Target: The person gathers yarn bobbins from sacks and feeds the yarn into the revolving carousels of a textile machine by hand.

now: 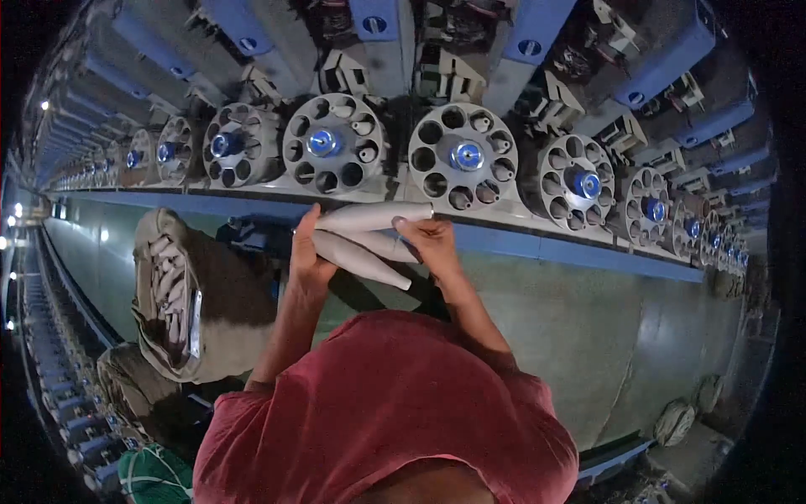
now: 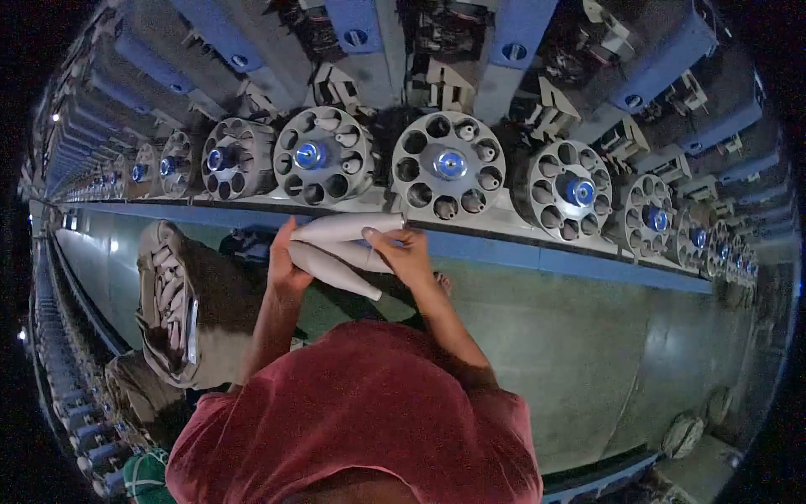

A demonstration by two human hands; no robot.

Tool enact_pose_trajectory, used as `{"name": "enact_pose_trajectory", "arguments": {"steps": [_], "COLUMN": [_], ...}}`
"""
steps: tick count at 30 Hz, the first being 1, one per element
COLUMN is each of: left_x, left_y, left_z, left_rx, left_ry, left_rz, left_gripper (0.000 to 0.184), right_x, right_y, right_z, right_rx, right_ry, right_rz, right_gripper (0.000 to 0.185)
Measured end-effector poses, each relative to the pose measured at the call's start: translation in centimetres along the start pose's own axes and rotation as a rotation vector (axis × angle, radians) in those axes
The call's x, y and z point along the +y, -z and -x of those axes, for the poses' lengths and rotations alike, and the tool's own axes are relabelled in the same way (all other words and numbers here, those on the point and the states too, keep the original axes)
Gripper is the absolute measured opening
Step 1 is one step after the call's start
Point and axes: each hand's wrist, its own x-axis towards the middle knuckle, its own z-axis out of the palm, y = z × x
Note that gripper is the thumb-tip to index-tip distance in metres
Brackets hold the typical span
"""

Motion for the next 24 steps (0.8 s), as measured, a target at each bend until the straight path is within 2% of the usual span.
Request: {"name": "enact_pose_trajectory", "arguments": {"steps": [1, 3, 4, 6, 7, 8, 10, 11, 13, 14, 16, 17, 18, 20, 21, 22, 23, 24], "left_x": [-0.6, 0.0, 0.8, 1.0, 0.9, -0.1, -2.2, -2.7, -4.5, -5.7, -7.6, -7.7, -7.3, -6.1, -4.6, -3.0, -1.6, -0.3], "left_y": [0.6, 1.4, 1.4, 0.6, 0.4, 0.8, -2.2, -5.4, -7.6, -7.5, -8.8, -8.5, -8.4, -8.4, -8.0, -7.0, -6.0, -5.2], "left_z": [-0.5, -1.5, -1.2, -1.4, -1.7, -3.0, -3.5, -3.0, -4.5, -6.2, -8.3, -9.5, -9.6, -9.0, -8.3, -8.1, -7.8, -7.7], "left_rx": [0.01, -0.204, -0.217, -0.194, -0.174, -0.046, 0.186, 0.207, 0.162, 0.13, 0.046, 0.034, 0.046, -0.106, -0.096, -0.088, -0.079, -0.047], "left_ry": [0.02, -0.071, -0.04, -0.005, 0.03, -0.144, -0.386, -0.448, -0.648, -0.802, -0.886, -0.885, -0.892, -0.779, -0.797, -0.65, -0.502, -0.429], "left_rz": [-0.004, 0.046, 0.028, -0.03, -0.098, -0.179, -0.354, -0.329, -0.491, -0.661, -0.736, -0.836, -0.837, -0.84, -0.895, -0.666, -0.439, -0.192], "left_gripper": [0.039, 0.037, 0.032, 0.03, 0.028, 0.021, 0.02, 0.017, 0.017, 0.021, 0.024, 0.024, 0.024, 0.023, 0.017, 0.013, 0.01, 0.012], "right_x": [0.7, 1.2, 0.3, -0.7, -1.2, -1.4, -3.8, -5.7, -4.3, -2.5, 2.7, 3.1, 3.1, 3.7, 4.1, 4.4, 6.1, 8.7], "right_y": [0.8, 2.0, 3.7, 5.5, 6.3, 6.6, 6.1, 4.9, 4.2, 2.8, 3.9, 4.9, 6.0, 8.8, 10.1, 11.6, 13.3, 14.9], "right_z": [0.1, -0.6, -1.5, -2.3, -3.8, -4.3, -4.3, -2.5, -1.9, -3.0, -7.2, -7.7, -7.5, -6.2, -5.6, -5.2, -4.5, -3.9], "right_rx": [0.013, 0.001, 0.074, 0.261, 0.221, 0.214, -0.036, -0.225, -0.22, -0.001, 0.129, 0.197, 0.253, 0.37, 0.495, 0.613, 0.603, 0.276], "right_ry": [-0.018, 0.516, 0.814, 0.606, 0.636, 0.63, 0.275, 0.216, -0.095, -0.02, 0.036, 0.005, 0.084, 0.325, 0.483, 0.651, 0.664, 0.529], "right_rz": [-0.005, 0.106, 0.281, 0.043, -0.328, -0.326, -1.09, -1.076, -0.805, -0.537, -0.573, -0.608, -0.376, 0.188, 0.506, 0.83, 0.831, 0.878], "right_gripper": [0.017, 0.007, 0.005, 0.009, 0.009, 0.009, 0.015, 0.023, 0.025, 0.026, 0.023, 0.023, 0.022, 0.02, 0.026, 0.032, 0.032, 0.039]}}
